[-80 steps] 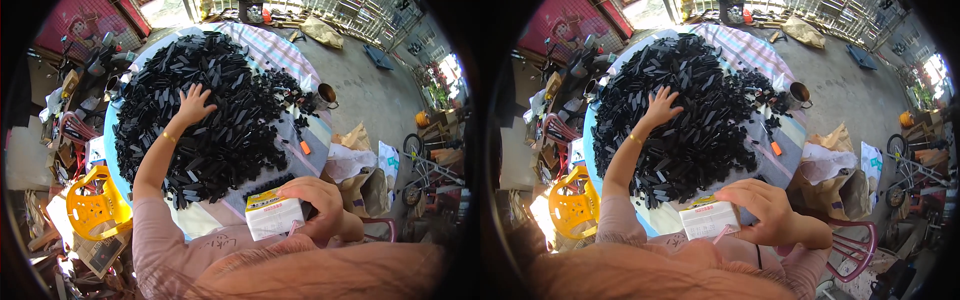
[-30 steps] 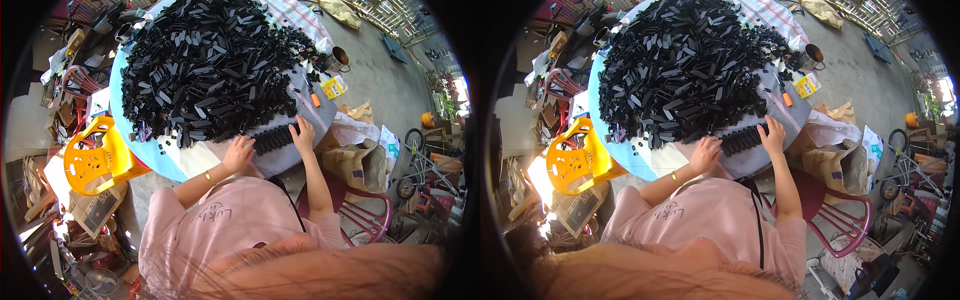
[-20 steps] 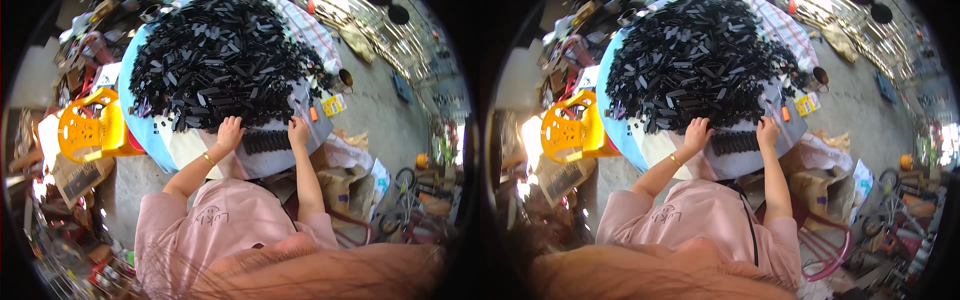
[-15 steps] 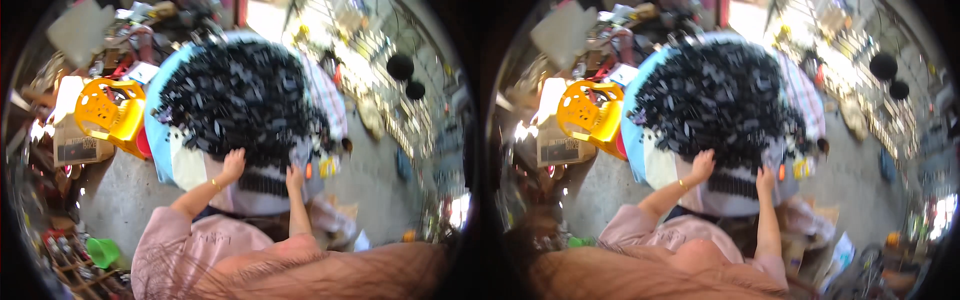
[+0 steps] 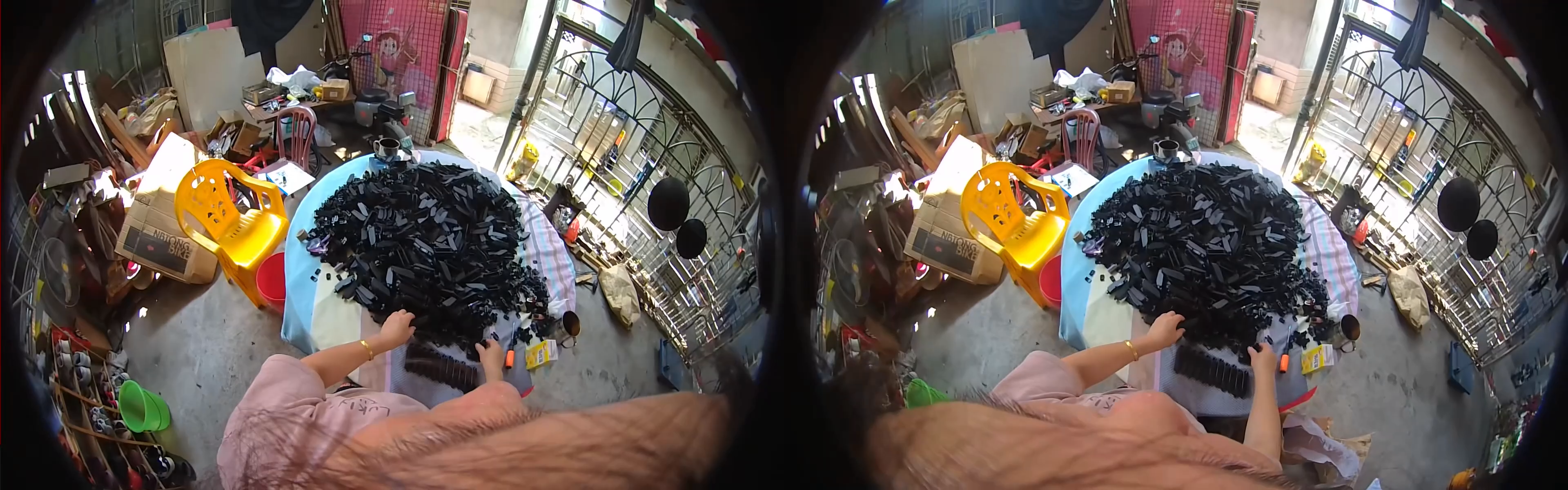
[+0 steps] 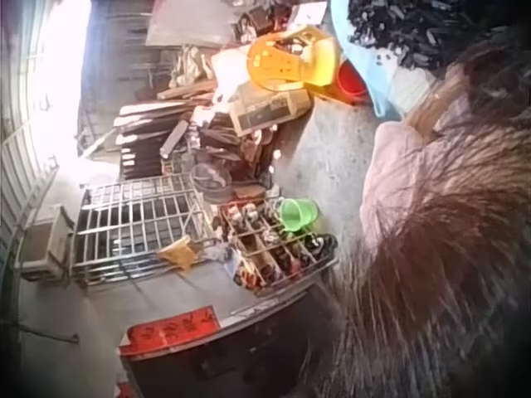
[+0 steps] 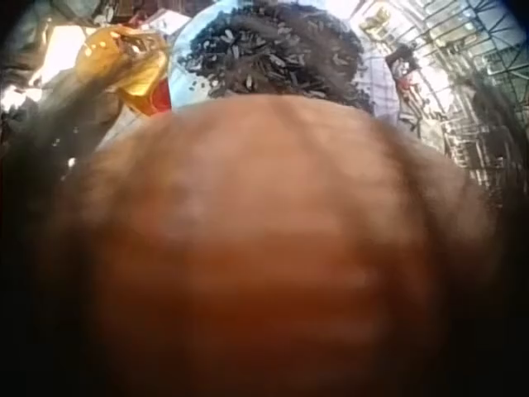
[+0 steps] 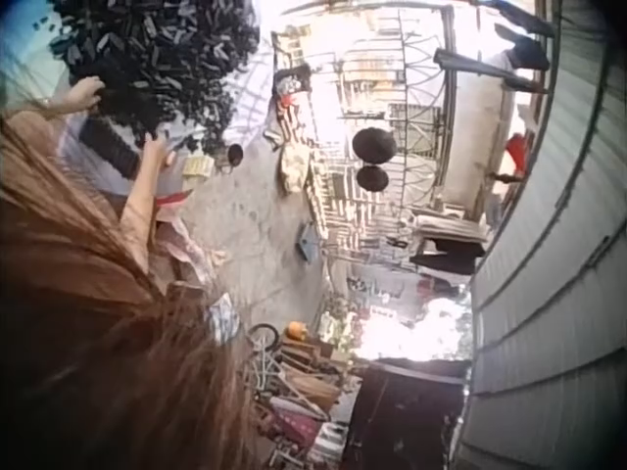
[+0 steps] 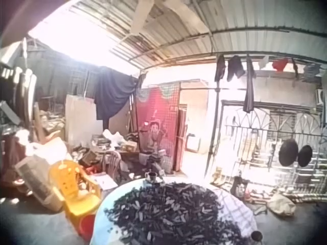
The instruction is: The recorder is picking up black plastic parts from a large pile on a table and arranging them onto a mounting strip.
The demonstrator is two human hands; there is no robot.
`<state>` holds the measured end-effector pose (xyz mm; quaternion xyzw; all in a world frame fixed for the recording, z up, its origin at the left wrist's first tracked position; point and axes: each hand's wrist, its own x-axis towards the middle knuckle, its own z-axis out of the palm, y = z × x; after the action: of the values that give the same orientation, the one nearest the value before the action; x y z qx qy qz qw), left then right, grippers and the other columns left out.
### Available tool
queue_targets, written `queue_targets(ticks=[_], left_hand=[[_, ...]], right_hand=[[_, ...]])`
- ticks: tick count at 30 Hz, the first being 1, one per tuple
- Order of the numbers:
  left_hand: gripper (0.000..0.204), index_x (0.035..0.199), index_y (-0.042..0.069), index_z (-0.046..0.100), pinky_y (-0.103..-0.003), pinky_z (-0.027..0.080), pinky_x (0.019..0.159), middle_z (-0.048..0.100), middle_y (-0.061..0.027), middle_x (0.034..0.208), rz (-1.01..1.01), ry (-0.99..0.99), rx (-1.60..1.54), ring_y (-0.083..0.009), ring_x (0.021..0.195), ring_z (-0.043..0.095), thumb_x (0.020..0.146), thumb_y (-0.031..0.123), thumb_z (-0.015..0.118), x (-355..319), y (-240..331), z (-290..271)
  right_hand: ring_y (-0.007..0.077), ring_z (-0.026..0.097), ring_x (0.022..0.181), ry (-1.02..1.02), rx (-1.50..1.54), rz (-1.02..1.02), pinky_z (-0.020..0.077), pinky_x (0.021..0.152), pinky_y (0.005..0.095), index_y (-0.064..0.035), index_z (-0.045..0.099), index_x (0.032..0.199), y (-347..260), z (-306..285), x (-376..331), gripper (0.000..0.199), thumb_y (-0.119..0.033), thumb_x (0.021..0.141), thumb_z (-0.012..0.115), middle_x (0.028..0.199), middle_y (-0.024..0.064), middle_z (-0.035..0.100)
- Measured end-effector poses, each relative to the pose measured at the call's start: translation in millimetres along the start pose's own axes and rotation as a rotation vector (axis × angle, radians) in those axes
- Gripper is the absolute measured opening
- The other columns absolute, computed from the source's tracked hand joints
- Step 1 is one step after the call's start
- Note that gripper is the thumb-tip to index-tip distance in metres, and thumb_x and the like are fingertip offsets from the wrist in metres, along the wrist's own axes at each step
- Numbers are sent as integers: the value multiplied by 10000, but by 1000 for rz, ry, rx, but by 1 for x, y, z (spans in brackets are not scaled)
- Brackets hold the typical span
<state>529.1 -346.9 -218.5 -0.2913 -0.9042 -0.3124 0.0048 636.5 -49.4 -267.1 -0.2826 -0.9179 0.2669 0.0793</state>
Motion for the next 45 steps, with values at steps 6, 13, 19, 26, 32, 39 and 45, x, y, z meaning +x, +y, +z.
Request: queue_targets(ticks=[6,13,19,26,32,39,45], left_hand=[[235,923,25,619,-388,466,761,552,-163,858,-55,91,-319,-336,831,554,722,146,624,-17,9,-1],[312,1033,16,602,-325,492,687,611,-132,839,-187,-70,-436,-216,746,603,760,163,634,-40,-9,0],[415,1136,-18,526,-277,514,670,618,-99,867,-319,-208,-745,-149,732,606,751,89,636,-47,-23,8],[417,1125,-13,483,-270,514,633,589,-86,826,-597,-330,-1003,-157,703,604,727,43,595,-46,-24,-12],[289,1028,15,499,-244,423,507,534,-52,734,-639,-306,-858,-119,592,509,770,127,565,-47,-36,-11],[205,1010,59,529,-226,391,498,505,-18,710,-686,-446,-955,-104,588,484,855,192,510,-49,-32,-25],[259,1082,53,532,-270,518,664,551,-11,818,-554,-509,-1123,-108,701,565,872,200,565,-46,-23,-32]], right_hand=[[314,623,801,-51,88,7,489,705,392,-38,641,862,23,6,0,363,-289,616,735,830,148,652],[320,619,772,62,-32,26,488,689,407,-53,624,757,-14,2,-7,226,-215,611,686,776,149,645],[319,617,734,159,6,-7,485,652,412,-63,632,803,-5,2,-11,184,-147,640,631,766,143,640],[333,613,828,52,-307,-46,489,713,434,-76,666,826,-6,7,-9,174,-83,717,531,862,150,638],[332,615,846,5,-366,-44,492,728,435,-82,684,842,-23,-2,-13,177,-154,749,551,879,151,638],[311,622,896,-128,-377,146,503,767,404,-80,700,812,-24,-5,2,180,-207,719,612,915,172,648],[315,597,979,-260,-405,294,488,818,393,-26,651,942,-41,-21,11,326,-218,680,659,1049,184,614]])
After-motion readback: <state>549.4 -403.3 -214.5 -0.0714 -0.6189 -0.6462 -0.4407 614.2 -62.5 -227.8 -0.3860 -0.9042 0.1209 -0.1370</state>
